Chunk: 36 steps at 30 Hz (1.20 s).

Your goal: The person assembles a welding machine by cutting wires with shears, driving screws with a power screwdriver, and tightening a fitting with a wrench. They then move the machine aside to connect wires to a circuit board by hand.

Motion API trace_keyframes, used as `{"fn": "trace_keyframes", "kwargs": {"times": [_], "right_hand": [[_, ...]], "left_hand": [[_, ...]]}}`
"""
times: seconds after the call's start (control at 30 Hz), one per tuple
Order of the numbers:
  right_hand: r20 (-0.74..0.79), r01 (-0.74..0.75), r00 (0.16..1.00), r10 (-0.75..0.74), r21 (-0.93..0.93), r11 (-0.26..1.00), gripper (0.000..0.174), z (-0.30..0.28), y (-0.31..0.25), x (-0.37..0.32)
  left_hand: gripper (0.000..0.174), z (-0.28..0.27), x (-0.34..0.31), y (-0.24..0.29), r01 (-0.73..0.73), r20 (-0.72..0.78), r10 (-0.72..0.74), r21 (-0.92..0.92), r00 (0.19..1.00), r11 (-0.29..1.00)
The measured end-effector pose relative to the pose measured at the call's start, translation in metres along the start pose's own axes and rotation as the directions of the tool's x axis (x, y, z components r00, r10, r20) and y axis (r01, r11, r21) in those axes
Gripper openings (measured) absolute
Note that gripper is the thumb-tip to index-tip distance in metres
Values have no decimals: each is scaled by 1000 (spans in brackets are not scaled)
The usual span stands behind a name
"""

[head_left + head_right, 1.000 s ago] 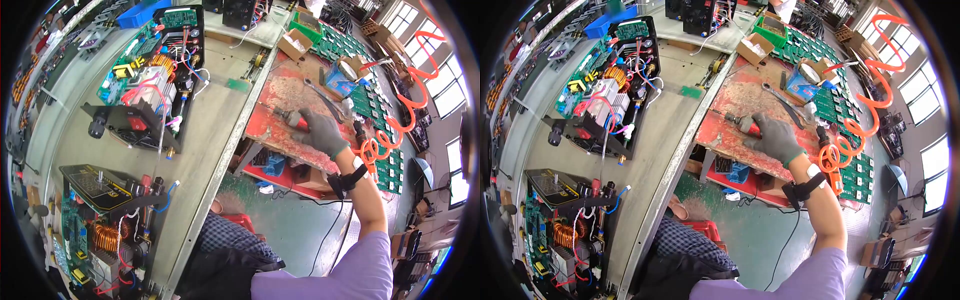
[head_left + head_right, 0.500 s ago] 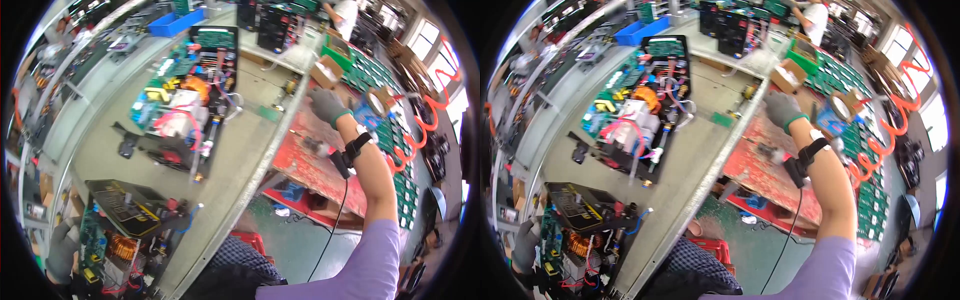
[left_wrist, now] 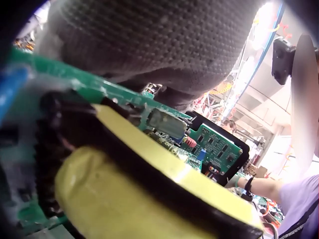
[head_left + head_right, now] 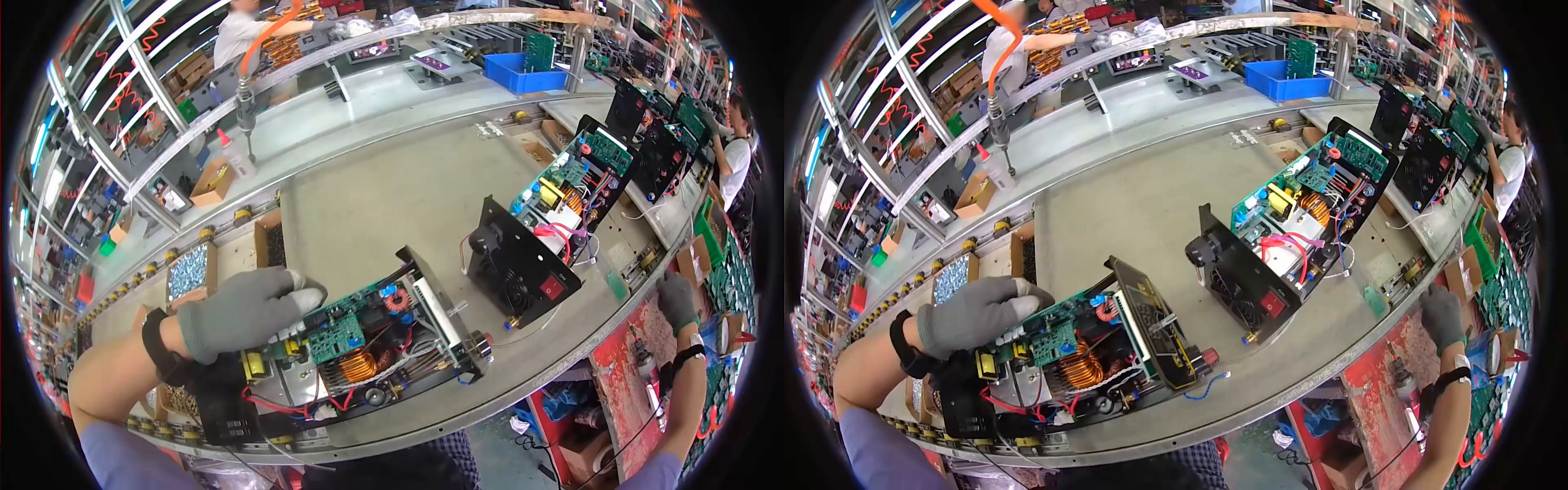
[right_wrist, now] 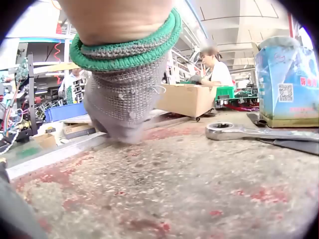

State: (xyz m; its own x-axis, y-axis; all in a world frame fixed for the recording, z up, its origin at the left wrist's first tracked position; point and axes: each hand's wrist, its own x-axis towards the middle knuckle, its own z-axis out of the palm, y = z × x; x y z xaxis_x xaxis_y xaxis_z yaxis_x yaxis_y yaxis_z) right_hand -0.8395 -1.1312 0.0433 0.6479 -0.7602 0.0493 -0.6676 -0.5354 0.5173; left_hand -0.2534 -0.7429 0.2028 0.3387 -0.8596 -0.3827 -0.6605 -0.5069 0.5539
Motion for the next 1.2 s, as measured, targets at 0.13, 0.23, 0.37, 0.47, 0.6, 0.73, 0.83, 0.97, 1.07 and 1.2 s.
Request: {"fn": "trace_keyframes", "kwargs": {"times": [0.13, 0.23, 0.37, 0.47, 0.6, 0.73, 0.83, 0.97, 1.07, 1.2], "right_hand": [[-502, -131, 766, 402, 491, 861, 10, 23, 41, 0], [-246, 66, 681, 690, 959, 277, 14, -39, 40, -6], [-310, 235, 541, 782, 948, 213, 20, -163, -34, -41], [-174, 224, 564, 807, 973, 54, 29, -221, -113, -83], [-300, 373, 747, 593, 928, -1, 48, -242, -204, -118], [-207, 431, 820, 534, 836, -339, 50, -228, -280, -124], [-190, 433, 816, 546, 827, -359, 48, -225, -323, -121], [-406, 543, 771, 490, 821, -175, 35, -216, -355, -116], [-482, 586, 737, 474, 805, -92, 26, -211, -370, -109], [-530, 603, 718, 450, 797, -23, 20, -210, -374, -97]], "left_hand": [[50, 4, -2, -2, -41, -40, 41, -4, 998, 999], [53, 5, -12, 17, -110, -35, 114, 85, 993, 990], [63, 7, -11, 34, -149, 23, 151, 359, 988, 921], [62, 8, -6, 44, -146, 39, 141, 388, 989, 910], [61, 8, 0, 44, -138, 39, 135, 442, 990, 886], [60, 11, 4, 47, -141, 30, 141, 415, 990, 899], [59, 12, 9, 45, -113, 27, 112, 417, 993, 902], [59, 12, 12, 42, -158, 40, 158, 469, 987, 869], [57, 13, 7, 44, -127, 41, 121, 449, 992, 884], [54, 14, 7, 45, -112, 23, 113, 428, 993, 897]]}}
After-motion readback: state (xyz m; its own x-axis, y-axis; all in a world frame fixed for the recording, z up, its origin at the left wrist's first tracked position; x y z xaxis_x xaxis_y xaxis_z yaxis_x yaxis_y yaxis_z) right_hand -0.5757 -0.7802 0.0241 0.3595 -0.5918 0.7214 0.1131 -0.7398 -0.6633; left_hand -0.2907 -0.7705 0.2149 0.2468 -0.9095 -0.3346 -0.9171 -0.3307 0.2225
